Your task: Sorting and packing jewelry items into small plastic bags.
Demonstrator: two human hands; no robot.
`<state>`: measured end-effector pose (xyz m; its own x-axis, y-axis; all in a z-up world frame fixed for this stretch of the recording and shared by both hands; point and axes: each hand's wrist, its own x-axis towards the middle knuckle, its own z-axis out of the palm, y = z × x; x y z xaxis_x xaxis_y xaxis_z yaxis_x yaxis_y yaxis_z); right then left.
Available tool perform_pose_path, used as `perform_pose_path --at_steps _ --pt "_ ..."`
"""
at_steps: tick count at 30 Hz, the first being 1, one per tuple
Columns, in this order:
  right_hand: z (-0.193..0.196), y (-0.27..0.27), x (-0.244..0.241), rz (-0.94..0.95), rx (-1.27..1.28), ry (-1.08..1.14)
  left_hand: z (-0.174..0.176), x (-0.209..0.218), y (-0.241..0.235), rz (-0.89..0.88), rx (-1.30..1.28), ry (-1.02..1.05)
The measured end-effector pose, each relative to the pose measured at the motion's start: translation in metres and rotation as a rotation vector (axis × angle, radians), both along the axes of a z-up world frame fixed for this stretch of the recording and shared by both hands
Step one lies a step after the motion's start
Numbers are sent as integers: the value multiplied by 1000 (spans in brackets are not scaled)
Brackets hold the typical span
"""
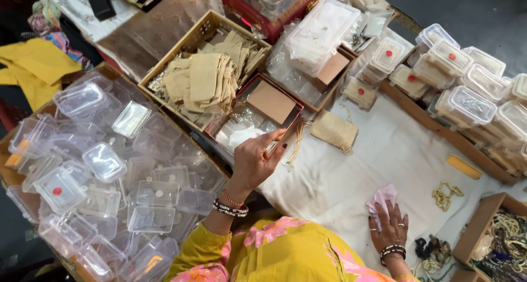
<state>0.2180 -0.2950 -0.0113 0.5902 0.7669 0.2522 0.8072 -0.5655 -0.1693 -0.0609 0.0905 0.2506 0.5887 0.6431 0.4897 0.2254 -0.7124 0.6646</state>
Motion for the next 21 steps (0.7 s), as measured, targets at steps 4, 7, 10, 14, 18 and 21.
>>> perform_pose_path --at_steps 4,7,10,14,18,21 --pt "-2 -4 -1 -6 -10 -13 -37 -22 15 20 93 97" --pt "-4 -2 2 0 -1 -12 -52 -60 36 182 203 126" --pt "-6 -2 0 -29 -22 -11 -54 -114 64 428 -462 809" --pt "-2 0 1 -12 1 -3 -147 -216 111 806 -151 895" --pt "-4 -2 1 -20 -21 -13 -243 -287 120 915 -317 893" --pt "2 -1 -2 -6 -6 -7 -259 -267 104 832 -311 975"
